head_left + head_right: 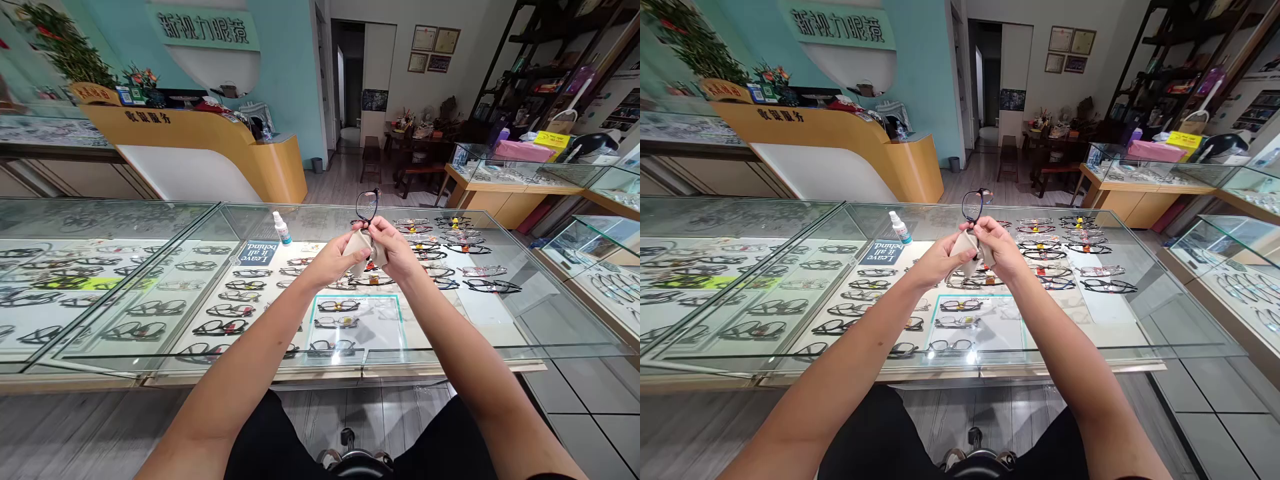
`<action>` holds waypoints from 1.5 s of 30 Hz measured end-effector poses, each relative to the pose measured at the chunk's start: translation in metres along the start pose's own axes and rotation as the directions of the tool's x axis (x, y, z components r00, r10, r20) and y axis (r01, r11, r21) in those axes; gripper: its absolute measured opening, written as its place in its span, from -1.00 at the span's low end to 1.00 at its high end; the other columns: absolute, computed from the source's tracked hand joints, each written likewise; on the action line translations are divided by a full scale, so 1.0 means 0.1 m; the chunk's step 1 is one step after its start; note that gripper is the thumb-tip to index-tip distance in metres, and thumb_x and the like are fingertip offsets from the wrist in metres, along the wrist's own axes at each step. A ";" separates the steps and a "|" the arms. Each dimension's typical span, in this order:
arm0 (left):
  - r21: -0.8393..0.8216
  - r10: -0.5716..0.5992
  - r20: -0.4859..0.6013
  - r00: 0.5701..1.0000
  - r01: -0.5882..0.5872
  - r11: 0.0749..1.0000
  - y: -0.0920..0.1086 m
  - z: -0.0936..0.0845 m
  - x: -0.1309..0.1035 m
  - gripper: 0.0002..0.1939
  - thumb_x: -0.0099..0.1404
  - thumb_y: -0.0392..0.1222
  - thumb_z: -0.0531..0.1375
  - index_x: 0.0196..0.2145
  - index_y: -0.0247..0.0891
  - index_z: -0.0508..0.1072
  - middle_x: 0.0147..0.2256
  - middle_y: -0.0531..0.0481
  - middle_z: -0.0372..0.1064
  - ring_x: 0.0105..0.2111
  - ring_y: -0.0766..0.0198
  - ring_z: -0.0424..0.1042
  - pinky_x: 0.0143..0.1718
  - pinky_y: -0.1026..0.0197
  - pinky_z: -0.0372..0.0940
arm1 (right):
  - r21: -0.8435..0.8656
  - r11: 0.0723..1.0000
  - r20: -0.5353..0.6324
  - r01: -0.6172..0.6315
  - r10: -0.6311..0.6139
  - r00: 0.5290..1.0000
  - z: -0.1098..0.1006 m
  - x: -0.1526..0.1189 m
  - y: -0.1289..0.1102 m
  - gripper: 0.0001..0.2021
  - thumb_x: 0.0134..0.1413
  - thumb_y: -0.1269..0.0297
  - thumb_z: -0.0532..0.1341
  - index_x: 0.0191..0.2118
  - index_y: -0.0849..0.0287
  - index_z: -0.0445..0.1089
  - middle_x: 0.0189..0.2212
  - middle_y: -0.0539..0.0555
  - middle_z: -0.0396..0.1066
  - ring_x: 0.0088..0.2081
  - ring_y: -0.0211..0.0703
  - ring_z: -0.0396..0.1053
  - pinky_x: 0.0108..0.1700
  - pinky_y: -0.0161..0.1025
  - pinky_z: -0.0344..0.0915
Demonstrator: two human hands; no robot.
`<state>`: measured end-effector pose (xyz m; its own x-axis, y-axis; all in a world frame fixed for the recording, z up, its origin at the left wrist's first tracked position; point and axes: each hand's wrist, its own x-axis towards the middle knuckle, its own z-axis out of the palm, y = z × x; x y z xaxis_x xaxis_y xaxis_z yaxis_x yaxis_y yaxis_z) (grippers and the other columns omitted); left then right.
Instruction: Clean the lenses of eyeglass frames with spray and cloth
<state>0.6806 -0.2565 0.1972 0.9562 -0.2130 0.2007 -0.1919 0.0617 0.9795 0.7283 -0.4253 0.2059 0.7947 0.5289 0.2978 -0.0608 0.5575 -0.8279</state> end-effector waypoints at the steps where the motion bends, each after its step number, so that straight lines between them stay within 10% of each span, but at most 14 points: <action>1: 0.009 0.003 0.013 1.000 -0.003 1.000 0.00 -0.01 0.00 -0.27 0.17 0.29 0.56 0.07 -0.29 0.57 -0.25 0.02 0.45 -0.30 0.28 0.35 -0.27 0.26 0.22 | 0.015 1.000 0.007 0.001 -0.001 1.000 -0.01 0.00 0.01 -0.55 -0.01 0.01 0.63 -0.24 0.04 0.40 -0.15 0.02 0.67 -0.28 -0.18 0.50 -0.25 -0.29 0.44; 11: -0.073 0.025 -0.058 0.998 -0.029 0.997 0.02 0.13 -0.03 -0.35 0.05 0.14 0.65 -0.09 -0.26 0.52 -0.30 0.07 0.42 -0.34 0.33 0.36 -0.29 0.28 0.26 | 0.086 0.996 0.024 -0.026 0.024 0.999 -0.04 0.03 0.10 -0.58 -0.02 0.03 0.64 -0.25 0.04 0.43 -0.06 0.04 0.69 -0.14 -0.09 0.57 -0.16 -0.22 0.53; 22: -0.016 0.138 -0.236 0.962 -0.146 0.989 0.00 0.24 0.00 -0.23 0.13 0.59 0.42 -0.42 -0.25 0.41 -0.45 0.10 0.25 -0.43 0.35 0.20 -0.37 0.25 0.19 | 0.038 0.999 -0.010 -0.007 0.007 1.000 0.13 -0.03 0.08 -0.58 -0.04 0.01 0.61 -0.36 0.05 0.39 -0.13 0.06 0.71 -0.10 -0.03 0.63 -0.12 -0.20 0.55; 32: -0.120 -0.056 0.038 0.998 0.060 0.991 0.01 0.04 -0.03 -0.34 0.14 0.37 0.56 -0.21 -0.30 0.57 -0.34 0.02 0.43 -0.36 0.28 0.39 -0.30 0.24 0.29 | 0.069 0.996 -0.039 -0.049 0.052 0.998 -0.01 0.00 0.03 -0.66 0.04 0.06 0.56 -0.30 0.06 0.43 -0.20 0.08 0.68 -0.13 0.00 0.65 -0.10 -0.13 0.62; 45: -0.077 0.028 -0.087 0.996 -0.035 0.996 0.02 0.19 -0.04 -0.32 0.01 0.28 0.63 -0.22 -0.29 0.52 -0.36 0.05 0.44 -0.38 0.31 0.38 -0.31 0.25 0.30 | 0.091 0.995 -0.006 -0.034 0.035 0.999 0.10 -0.03 0.08 -0.58 0.01 -0.03 0.60 -0.30 0.06 0.42 -0.09 0.08 0.69 -0.07 -0.03 0.62 -0.02 -0.15 0.59</action>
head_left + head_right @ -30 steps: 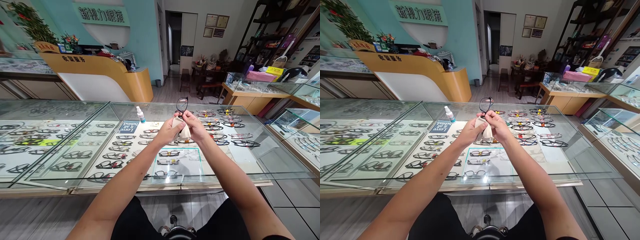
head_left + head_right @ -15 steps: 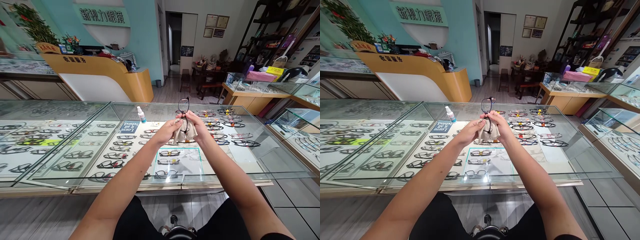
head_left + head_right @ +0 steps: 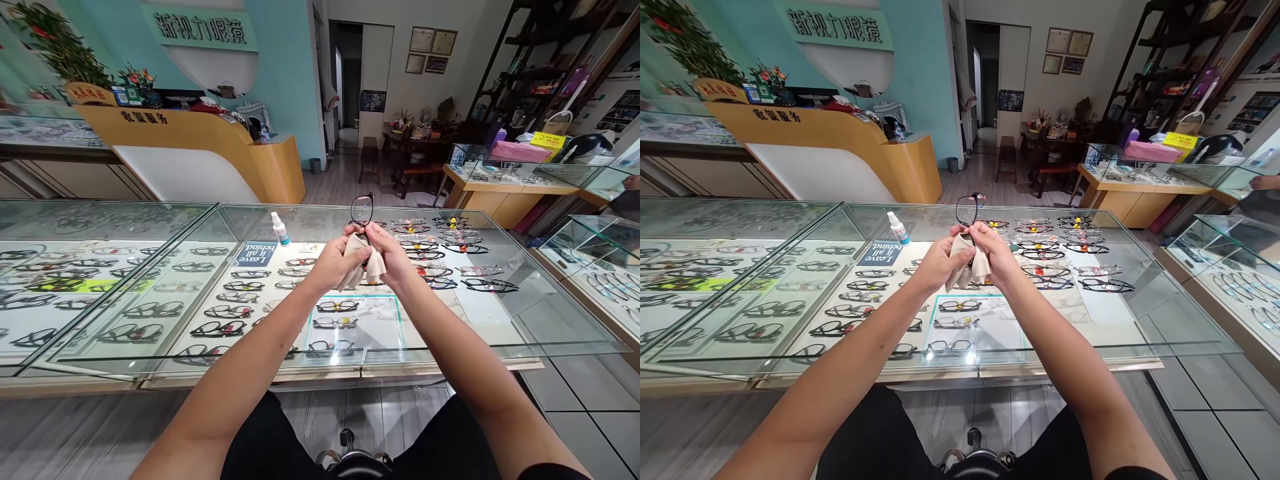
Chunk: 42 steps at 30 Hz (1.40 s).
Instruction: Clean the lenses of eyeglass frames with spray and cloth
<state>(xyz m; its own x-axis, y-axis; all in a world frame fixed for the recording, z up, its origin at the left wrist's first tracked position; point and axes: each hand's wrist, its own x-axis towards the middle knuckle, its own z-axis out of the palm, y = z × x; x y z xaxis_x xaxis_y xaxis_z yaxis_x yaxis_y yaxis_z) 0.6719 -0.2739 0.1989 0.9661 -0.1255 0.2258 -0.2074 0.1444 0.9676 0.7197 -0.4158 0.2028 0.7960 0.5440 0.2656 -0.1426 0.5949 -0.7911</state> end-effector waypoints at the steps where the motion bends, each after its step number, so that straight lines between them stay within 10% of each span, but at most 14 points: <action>1: -0.006 0.013 -0.015 1.000 -0.013 1.000 -0.01 0.01 0.00 -0.32 0.02 0.32 0.62 -0.26 -0.29 0.52 -0.38 0.06 0.42 -0.40 0.33 0.36 -0.33 0.26 0.28 | 0.000 1.000 0.003 0.008 -0.008 1.000 0.02 -0.01 0.00 -0.58 0.02 -0.03 0.60 -0.30 0.06 0.42 -0.07 0.08 0.69 -0.06 -0.03 0.62 -0.01 -0.16 0.58; 8: -0.001 0.051 -0.051 0.997 -0.051 0.999 0.02 -0.01 0.02 -0.31 0.18 0.51 0.46 -0.44 -0.24 0.51 -0.44 0.01 0.38 -0.33 0.24 0.38 -0.30 0.27 0.29 | -0.056 0.998 -0.004 0.011 -0.011 1.000 0.02 -0.03 -0.03 -0.54 -0.03 -0.07 0.62 -0.31 0.04 0.40 -0.16 0.07 0.67 -0.05 0.01 0.63 -0.03 -0.12 0.61; 16: -0.050 -0.058 0.123 0.991 0.065 0.997 0.06 -0.12 -0.01 -0.37 0.12 0.14 0.63 0.01 -0.27 0.65 -0.13 -0.08 0.57 -0.15 0.18 0.51 -0.10 0.20 0.40 | -0.038 0.999 0.000 0.011 -0.011 1.000 -0.05 0.02 -0.10 -0.56 -0.06 -0.06 0.64 -0.30 0.06 0.47 -0.24 0.05 0.65 -0.09 0.00 0.63 -0.11 -0.17 0.59; 27: -0.035 -0.098 0.163 0.982 0.106 0.994 0.08 -0.11 -0.01 -0.33 0.15 0.34 0.57 -0.14 -0.32 0.59 -0.34 -0.02 0.49 -0.40 0.29 0.43 -0.36 0.27 0.29 | -0.077 0.997 0.032 0.015 -0.013 0.999 -0.08 0.01 -0.12 -0.53 -0.04 -0.09 0.62 -0.31 0.05 0.42 -0.19 0.08 0.64 0.02 0.05 0.61 -0.11 -0.16 0.59; 42: -0.125 0.058 -0.131 0.990 -0.075 0.989 0.05 0.16 -0.04 -0.28 -0.06 0.17 0.69 -0.09 -0.27 0.60 -0.31 0.07 0.48 -0.35 0.34 0.40 -0.30 0.30 0.35 | -0.059 0.997 -0.021 0.044 -0.045 0.999 0.03 -0.03 -0.06 -0.56 0.01 -0.08 0.60 -0.27 0.03 0.42 -0.11 0.04 0.67 -0.12 -0.07 0.59 -0.12 -0.18 0.56</action>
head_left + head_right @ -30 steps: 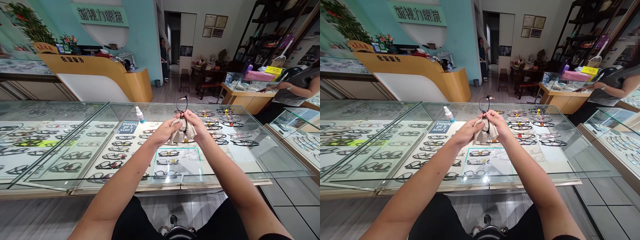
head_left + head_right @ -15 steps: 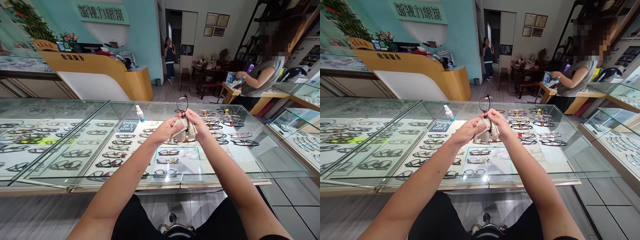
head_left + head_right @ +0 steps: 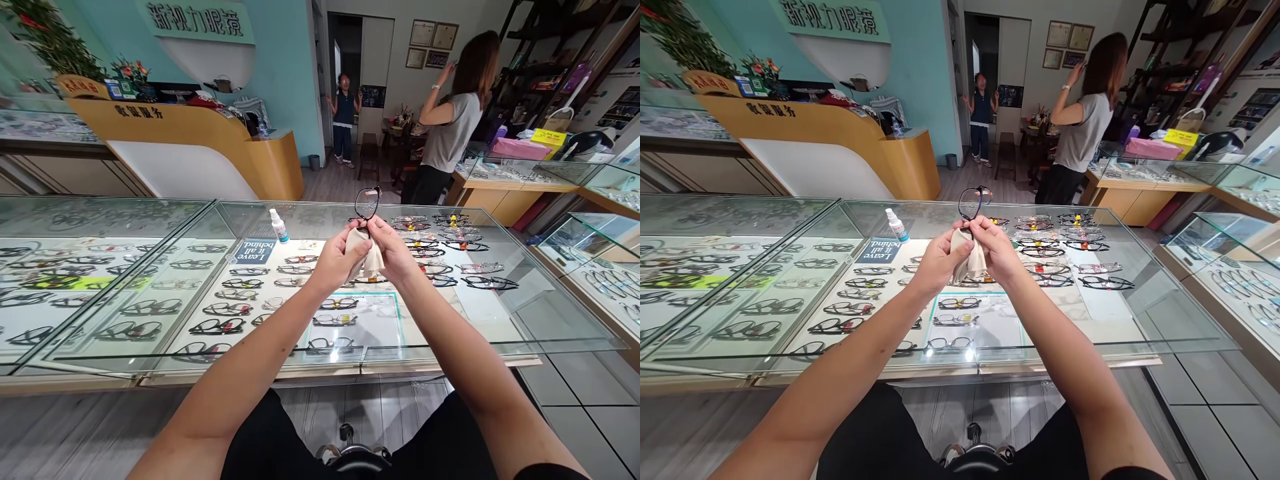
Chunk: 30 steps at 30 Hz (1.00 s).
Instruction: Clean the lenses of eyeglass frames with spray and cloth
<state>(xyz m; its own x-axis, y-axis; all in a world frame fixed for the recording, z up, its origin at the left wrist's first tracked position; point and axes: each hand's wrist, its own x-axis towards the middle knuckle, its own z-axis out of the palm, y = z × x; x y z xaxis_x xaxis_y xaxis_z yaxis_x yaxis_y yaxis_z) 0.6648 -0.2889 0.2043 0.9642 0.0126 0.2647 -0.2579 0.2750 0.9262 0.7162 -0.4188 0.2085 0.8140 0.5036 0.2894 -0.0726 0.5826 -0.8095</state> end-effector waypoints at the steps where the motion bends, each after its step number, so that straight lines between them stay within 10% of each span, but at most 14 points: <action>1: -0.007 0.021 -0.020 1.000 -0.022 1.000 -0.01 0.01 0.00 -0.29 -0.02 0.22 0.67 -0.08 -0.26 0.59 -0.31 0.08 0.47 -0.35 0.34 0.39 -0.29 0.30 0.34 | -0.002 1.000 -0.006 0.004 -0.004 1.000 0.03 -0.01 0.00 -0.56 0.03 -0.08 0.59 -0.27 0.03 0.41 -0.07 0.05 0.68 -0.13 -0.08 0.58 -0.14 -0.20 0.54; 14: 0.160 0.153 -0.080 0.985 -0.138 0.977 -0.06 -0.04 0.00 -0.29 0.25 0.56 0.38 -0.27 -0.25 0.58 -0.42 0.04 0.42 -0.40 0.29 0.32 -0.33 0.22 0.26 | -0.048 0.998 -0.052 0.050 -0.053 0.997 0.13 -0.07 0.02 -0.54 0.04 -0.10 0.58 -0.29 0.01 0.36 -0.03 0.07 0.68 -0.03 0.00 0.60 -0.07 -0.13 0.56; 24: 0.126 0.004 0.180 0.984 -0.027 0.992 -0.01 -0.18 0.06 -0.29 0.21 0.33 0.54 0.07 -0.28 0.65 -0.12 -0.12 0.61 -0.11 0.12 0.54 -0.09 0.20 0.39 | 0.002 0.999 -0.103 0.054 -0.054 0.993 -0.02 0.02 -0.02 -0.65 0.08 -0.01 0.55 -0.29 0.02 0.43 -0.20 0.06 0.65 0.03 0.04 0.61 0.02 -0.08 0.62; 30: 0.124 0.091 0.069 0.993 -0.099 0.987 -0.07 -0.10 0.03 -0.20 0.09 0.17 0.64 0.16 -0.28 0.59 -0.05 -0.12 0.60 -0.14 0.16 0.55 -0.11 0.23 0.43 | 0.060 0.997 -0.082 0.050 -0.045 0.996 0.04 0.02 0.04 -0.63 0.05 -0.04 0.57 -0.29 0.03 0.45 -0.16 0.07 0.68 0.07 0.06 0.61 0.05 -0.07 0.63</action>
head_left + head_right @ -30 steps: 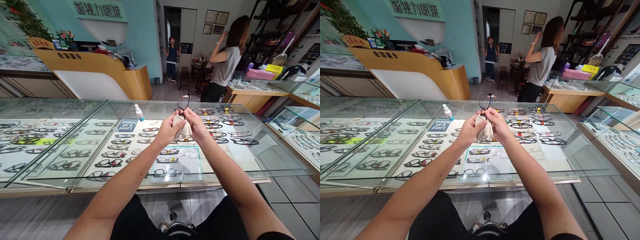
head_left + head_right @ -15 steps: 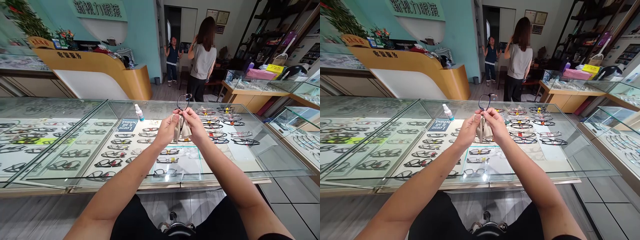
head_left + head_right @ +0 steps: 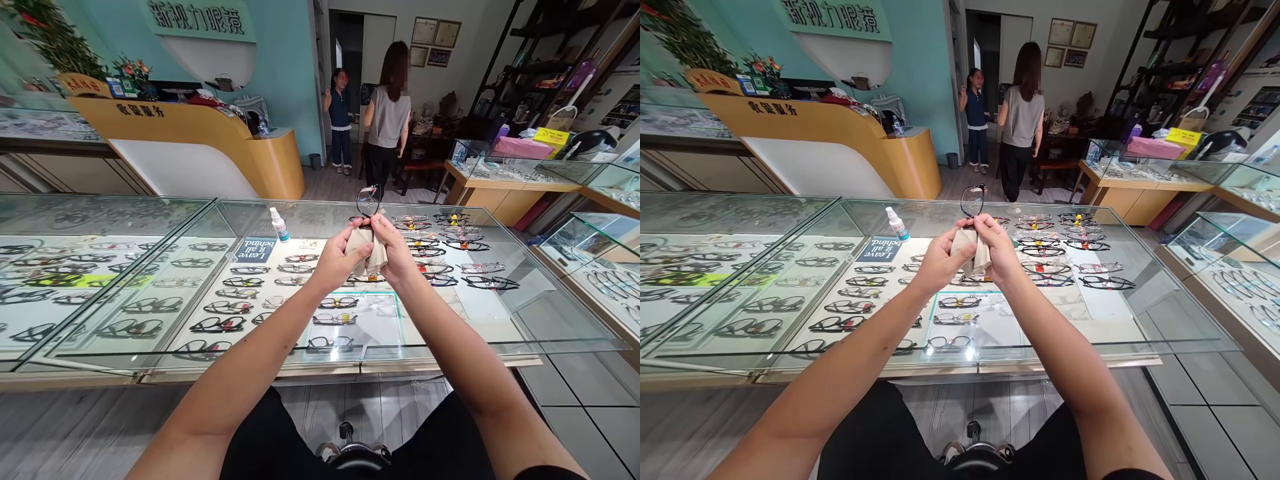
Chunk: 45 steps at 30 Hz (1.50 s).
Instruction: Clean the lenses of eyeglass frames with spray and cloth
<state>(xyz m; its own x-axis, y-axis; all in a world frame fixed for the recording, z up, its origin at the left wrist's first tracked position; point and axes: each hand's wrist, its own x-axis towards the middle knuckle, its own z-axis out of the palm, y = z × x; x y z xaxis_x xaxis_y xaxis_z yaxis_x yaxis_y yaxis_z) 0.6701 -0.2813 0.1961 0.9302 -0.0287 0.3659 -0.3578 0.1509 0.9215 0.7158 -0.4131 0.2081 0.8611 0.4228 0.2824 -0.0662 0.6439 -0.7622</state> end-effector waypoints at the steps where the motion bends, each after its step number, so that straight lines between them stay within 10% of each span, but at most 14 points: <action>1: -0.007 0.020 -0.040 0.999 -0.020 1.000 -0.01 0.02 0.00 -0.22 0.07 0.17 0.65 0.13 -0.27 0.59 -0.05 -0.12 0.60 -0.15 0.17 0.55 -0.13 0.24 0.44 | 0.004 1.000 0.006 -0.004 0.004 1.000 0.02 -0.01 0.01 -0.61 0.04 -0.05 0.57 -0.29 0.03 0.44 -0.13 0.07 0.69 0.07 0.06 0.61 0.05 -0.07 0.63; 12: 0.141 0.188 -0.329 0.926 -0.149 0.979 -0.07 0.13 -0.04 -0.28 0.28 0.56 0.35 -0.22 -0.26 0.60 -0.39 0.00 0.49 -0.36 0.26 0.46 -0.33 0.25 0.37 | -0.008 1.000 0.051 -0.010 0.011 0.999 0.17 -0.12 0.05 -0.54 0.00 -0.09 0.60 -0.31 0.01 0.37 -0.05 0.03 0.70 0.02 0.03 0.63 -0.04 -0.13 0.60; 21: 0.133 0.082 0.032 0.996 -0.086 0.987 0.01 -0.14 0.06 -0.31 0.34 0.42 0.40 0.13 -0.22 0.67 0.18 -0.21 0.59 0.28 -0.07 0.50 0.28 0.05 0.42 | -0.027 1.000 0.022 -0.008 0.008 1.000 -0.02 0.01 -0.05 -0.65 0.13 0.00 0.53 -0.27 0.05 0.41 -0.19 0.05 0.68 -0.22 -0.09 0.60 -0.19 -0.21 0.55; 25: 0.137 0.042 0.133 0.990 -0.060 0.989 -0.02 -0.18 0.05 -0.26 0.36 0.28 0.45 0.32 -0.21 0.56 0.21 -0.22 0.58 0.27 -0.11 0.52 0.29 0.01 0.44 | -0.019 0.999 0.009 -0.026 0.026 1.000 -0.08 0.05 -0.03 -0.68 0.14 0.02 0.53 -0.27 0.04 0.43 -0.23 0.03 0.68 -0.18 -0.08 0.61 -0.18 -0.21 0.56; 32: 0.162 0.094 -0.060 0.994 -0.083 0.983 -0.04 -0.01 -0.02 -0.23 0.22 0.20 0.56 0.23 -0.27 0.56 0.18 -0.25 0.59 0.08 -0.01 0.62 0.12 0.10 0.52 | 0.036 0.999 0.013 -0.029 0.028 1.000 0.00 0.01 0.04 -0.65 0.09 0.01 0.55 -0.27 0.02 0.42 -0.22 0.03 0.68 -0.02 0.01 0.65 -0.01 -0.11 0.62; 39: 0.158 0.197 -0.254 0.947 -0.160 0.974 -0.01 0.09 -0.05 -0.34 0.28 0.42 0.44 -0.10 -0.29 0.61 -0.28 -0.05 0.58 -0.36 0.26 0.50 -0.30 0.26 0.43 | 0.033 0.999 0.029 0.003 -0.004 1.000 0.21 -0.15 0.05 -0.59 0.08 -0.01 0.55 -0.31 0.01 0.32 -0.08 0.03 0.70 0.06 0.04 0.63 0.01 -0.11 0.62; 45: 0.241 0.247 -0.311 0.918 -0.176 0.955 -0.03 0.09 -0.05 -0.23 0.33 0.59 0.27 -0.14 -0.28 0.65 -0.21 -0.12 0.61 -0.22 0.16 0.56 -0.19 0.19 0.45 | -0.004 1.000 0.048 -0.002 0.003 0.999 0.21 -0.17 0.01 -0.58 0.05 -0.03 0.57 -0.32 0.02 0.35 -0.03 0.03 0.70 0.06 0.03 0.63 0.00 -0.14 0.60</action>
<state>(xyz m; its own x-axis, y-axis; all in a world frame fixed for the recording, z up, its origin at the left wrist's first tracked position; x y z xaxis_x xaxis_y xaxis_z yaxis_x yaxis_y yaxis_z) 0.6663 -0.2907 0.1928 0.7905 0.3185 0.5231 -0.5245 -0.0888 0.8468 0.6902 -0.4061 0.2146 0.8357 0.4546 0.3082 -0.0661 0.6403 -0.7653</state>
